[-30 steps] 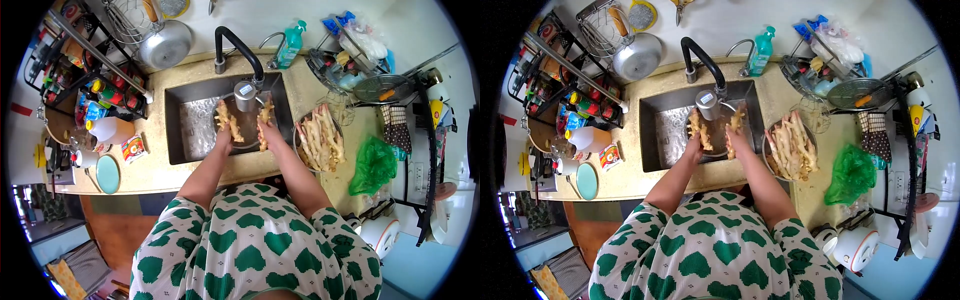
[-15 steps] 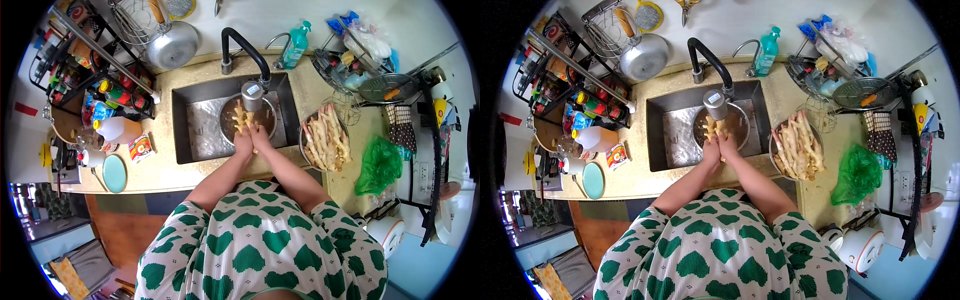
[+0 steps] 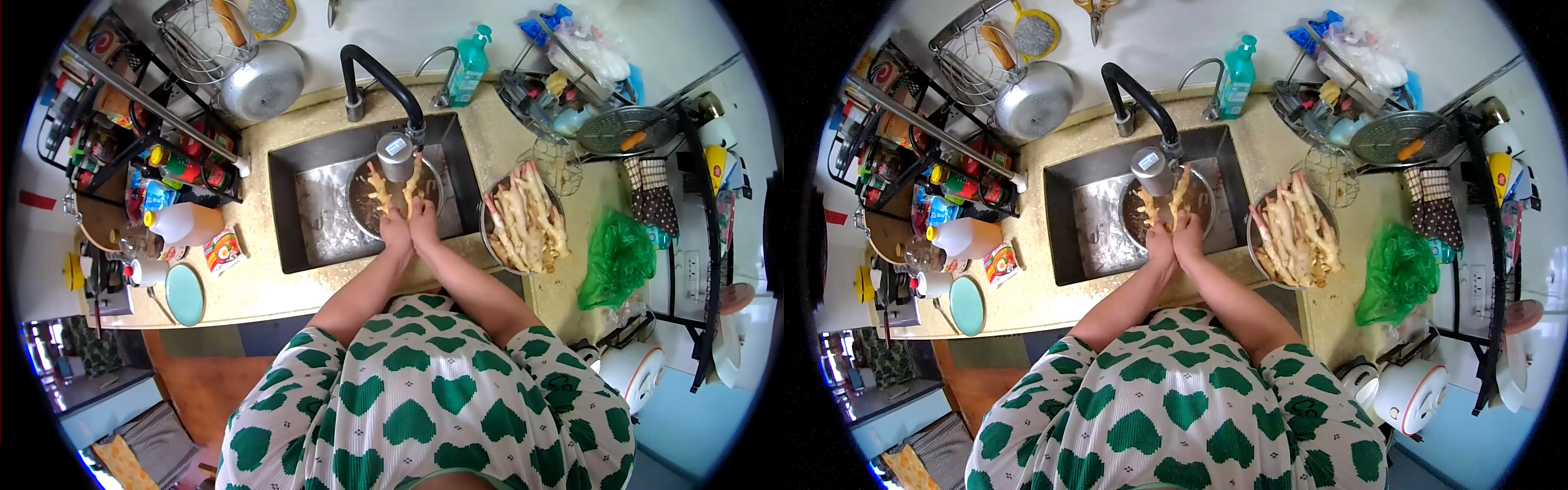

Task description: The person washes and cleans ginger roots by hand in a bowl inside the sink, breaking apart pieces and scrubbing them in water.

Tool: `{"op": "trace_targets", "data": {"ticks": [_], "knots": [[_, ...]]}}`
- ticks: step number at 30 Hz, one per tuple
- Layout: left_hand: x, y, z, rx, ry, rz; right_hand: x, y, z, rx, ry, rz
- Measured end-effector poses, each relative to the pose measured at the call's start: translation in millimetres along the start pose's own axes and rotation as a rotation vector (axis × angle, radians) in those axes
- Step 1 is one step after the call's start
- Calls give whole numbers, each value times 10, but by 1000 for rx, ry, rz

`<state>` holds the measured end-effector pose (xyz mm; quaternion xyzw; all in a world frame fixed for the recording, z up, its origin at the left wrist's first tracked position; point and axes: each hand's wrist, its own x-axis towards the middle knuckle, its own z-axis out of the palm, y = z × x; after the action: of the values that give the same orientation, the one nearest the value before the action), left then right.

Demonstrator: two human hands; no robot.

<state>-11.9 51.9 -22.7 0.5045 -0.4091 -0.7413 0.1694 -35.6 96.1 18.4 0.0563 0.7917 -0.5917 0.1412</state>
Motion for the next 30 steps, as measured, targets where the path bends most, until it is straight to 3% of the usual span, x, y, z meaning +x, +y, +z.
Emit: {"op": "trace_targets", "data": {"ticks": [2, 4, 7, 10, 11, 12, 14, 15, 18, 19, 20, 22, 23, 25, 26, 27, 30], "knots": [[-19, 24, -1, -12, 2, -42, -4, -35, -9, -20, 1, 3], [-20, 59, -13, 84, 25, -62, -6, -52, 13, -2, 138, -10], [125, 160, -26, -149, 280, -201, 137, 103, 44, 20, 220, -8], [123, 208, -12, 309, 117, 144, 256, 196, 37, -11, 62, 20], [164, 370, -65, 238, -74, -192, 289, 258, 31, -29, 5, 29], [652, 29, -215, 263, -219, -228, 244, 166, -46, 20, -114, 141], [767, 159, -366, 307, -345, -279, 119, -236, -277, 114, -348, 356], [577, 302, -325, 343, -186, -143, 73, -303, -331, 165, -366, 393], [426, 453, -416, 306, -307, 30, 56, -298, -503, 99, -502, 366], [208, 634, -375, 330, -434, 61, 95, -238, -544, -32, -603, 273], [281, 570, -368, 264, -572, -117, 107, -173, -540, -87, -621, 214], [-211, 902, -206, 361, -522, -93, 64, -171, -557, -201, -647, 95], [-114, 732, -187, 372, -499, 67, 49, -179, -537, -234, -585, 23], [-158, 576, -99, 479, -187, 376, -1, -147, -385, -298, -457, -119], [-183, 520, -65, 527, -24, 526, -26, -84, -305, -353, -340, -308], [-296, 610, -40, 435, 0, 543, -38, 9, -223, -425, -198, -486], [230, 98, -54, 334, 247, 437, 6, 227, -9, -193, 69, -612]]}}
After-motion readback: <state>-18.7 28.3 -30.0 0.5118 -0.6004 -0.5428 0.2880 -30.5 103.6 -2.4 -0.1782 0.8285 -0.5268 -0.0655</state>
